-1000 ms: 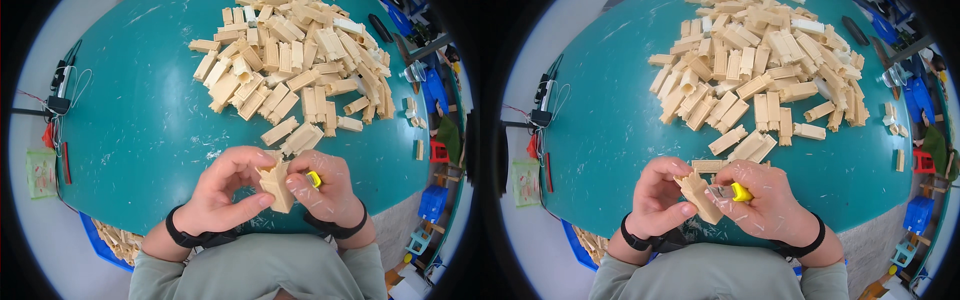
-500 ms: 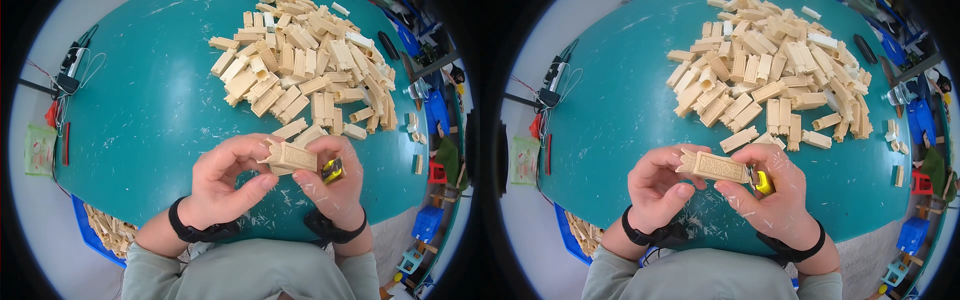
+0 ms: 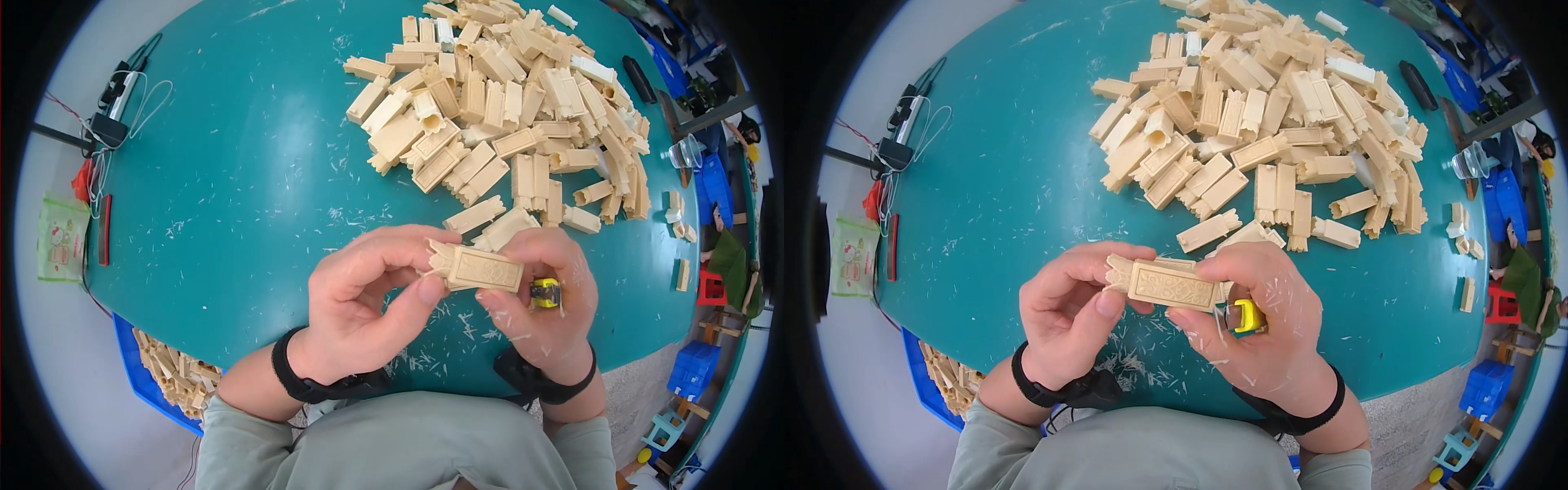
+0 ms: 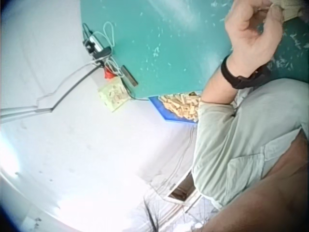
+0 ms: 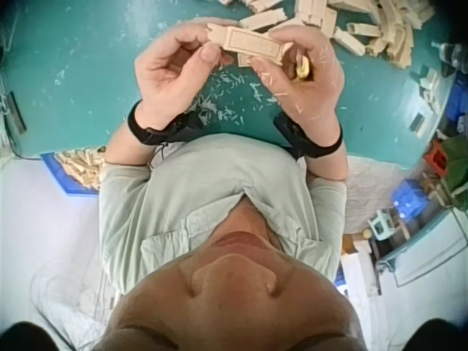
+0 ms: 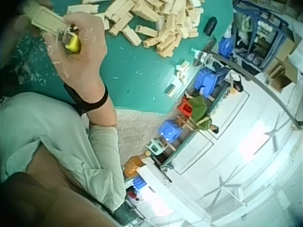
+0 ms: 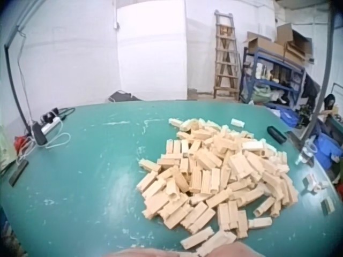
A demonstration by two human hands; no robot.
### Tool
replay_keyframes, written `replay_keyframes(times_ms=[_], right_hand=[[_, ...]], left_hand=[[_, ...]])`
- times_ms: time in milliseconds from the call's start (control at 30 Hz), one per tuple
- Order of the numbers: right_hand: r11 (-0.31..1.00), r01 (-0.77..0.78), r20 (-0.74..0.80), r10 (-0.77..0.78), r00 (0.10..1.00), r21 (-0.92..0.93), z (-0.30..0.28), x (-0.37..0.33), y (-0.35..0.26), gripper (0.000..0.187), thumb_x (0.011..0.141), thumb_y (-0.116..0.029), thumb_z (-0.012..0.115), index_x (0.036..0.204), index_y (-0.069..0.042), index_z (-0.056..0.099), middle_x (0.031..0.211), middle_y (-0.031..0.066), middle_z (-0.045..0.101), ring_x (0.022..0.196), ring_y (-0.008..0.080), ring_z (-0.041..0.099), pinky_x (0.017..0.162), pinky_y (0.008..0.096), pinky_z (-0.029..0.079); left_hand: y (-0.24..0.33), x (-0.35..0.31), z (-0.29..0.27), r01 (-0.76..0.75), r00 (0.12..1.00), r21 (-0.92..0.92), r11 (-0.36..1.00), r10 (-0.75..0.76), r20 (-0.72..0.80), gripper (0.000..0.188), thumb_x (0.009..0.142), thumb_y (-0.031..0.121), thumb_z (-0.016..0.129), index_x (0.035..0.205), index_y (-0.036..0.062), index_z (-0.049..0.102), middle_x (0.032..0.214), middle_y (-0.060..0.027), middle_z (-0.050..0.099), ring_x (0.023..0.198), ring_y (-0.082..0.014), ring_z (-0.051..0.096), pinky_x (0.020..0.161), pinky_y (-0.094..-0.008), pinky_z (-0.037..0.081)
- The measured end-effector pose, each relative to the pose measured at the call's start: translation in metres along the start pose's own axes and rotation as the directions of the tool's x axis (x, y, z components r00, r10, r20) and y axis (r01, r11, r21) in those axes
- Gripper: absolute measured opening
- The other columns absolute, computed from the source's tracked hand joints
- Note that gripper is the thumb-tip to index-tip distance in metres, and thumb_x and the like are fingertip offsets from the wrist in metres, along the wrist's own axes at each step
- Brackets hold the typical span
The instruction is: The person uses a yellow utility knife to shave and shape small rectangular wooden blocks. They repeatedly pick up blocks from a large pile on a green table, carve the edges and corners, and place the finished pieces into a blue bin. Wood shavings accumulate on the table during the process.
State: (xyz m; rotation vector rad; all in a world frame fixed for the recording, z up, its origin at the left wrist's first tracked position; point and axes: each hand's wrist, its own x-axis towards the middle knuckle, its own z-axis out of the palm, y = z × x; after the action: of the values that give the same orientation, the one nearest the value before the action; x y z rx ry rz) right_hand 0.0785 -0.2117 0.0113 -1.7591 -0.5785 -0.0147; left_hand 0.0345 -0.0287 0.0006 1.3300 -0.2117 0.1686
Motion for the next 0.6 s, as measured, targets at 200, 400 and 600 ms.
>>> replay_keyframes(times_ms=[200, 400, 600], right_hand=[[0.991, 0.074, 0.080, -0.065, 0.995, -0.113, -0.001, 0.001, 0.000, 0.038, 0.062, -0.008, 0.078, 0.094, -0.005, 0.058, 0.086, 0.0099, 0.057, 0.073, 0.0202, 0.056, 0.060, 0.0270, 0.046], [0.993, 0.036, 0.082, -0.027, 0.996, -0.113, -0.004, 0.006, -0.005, 0.033, 0.062, -0.008, 0.077, 0.089, -0.004, 0.059, 0.084, 0.0097, 0.059, 0.072, 0.0197, 0.056, 0.060, 0.0262, 0.046], [0.990, -0.067, -0.020, 0.065, 0.998, -0.128, -0.008, 0.009, -0.002, 0.016, 0.072, -0.004, 0.070, 0.081, -0.003, 0.057, 0.073, 0.0060, 0.055, 0.061, 0.0132, 0.050, 0.056, 0.0232, 0.040]], left_hand=[[0.002, 0.002, 0.002, 0.058, 0.996, -0.048, 0.997, -0.062, -0.071, 0.015, 0.088, 0.001, 0.050, 0.101, -0.0064, 0.053, 0.109, -0.0166, 0.056, 0.086, -0.0141, 0.057, 0.074, -0.0265, 0.049], [0.002, 0.018, -0.024, 0.161, 0.963, 0.027, 0.987, -0.151, -0.223, 0.008, 0.085, 0.002, 0.051, 0.093, -0.0010, 0.050, 0.096, -0.0088, 0.056, 0.081, -0.0097, 0.054, 0.070, -0.0231, 0.045], [0.010, 0.030, -0.059, 0.186, 0.982, 0.981, 0.052, -0.039, -0.184, 0.016, 0.065, 0.011, 0.065, 0.076, 0.0064, 0.054, 0.089, -0.0088, 0.058, 0.075, -0.0302, 0.055, 0.065, -0.0380, 0.045]])
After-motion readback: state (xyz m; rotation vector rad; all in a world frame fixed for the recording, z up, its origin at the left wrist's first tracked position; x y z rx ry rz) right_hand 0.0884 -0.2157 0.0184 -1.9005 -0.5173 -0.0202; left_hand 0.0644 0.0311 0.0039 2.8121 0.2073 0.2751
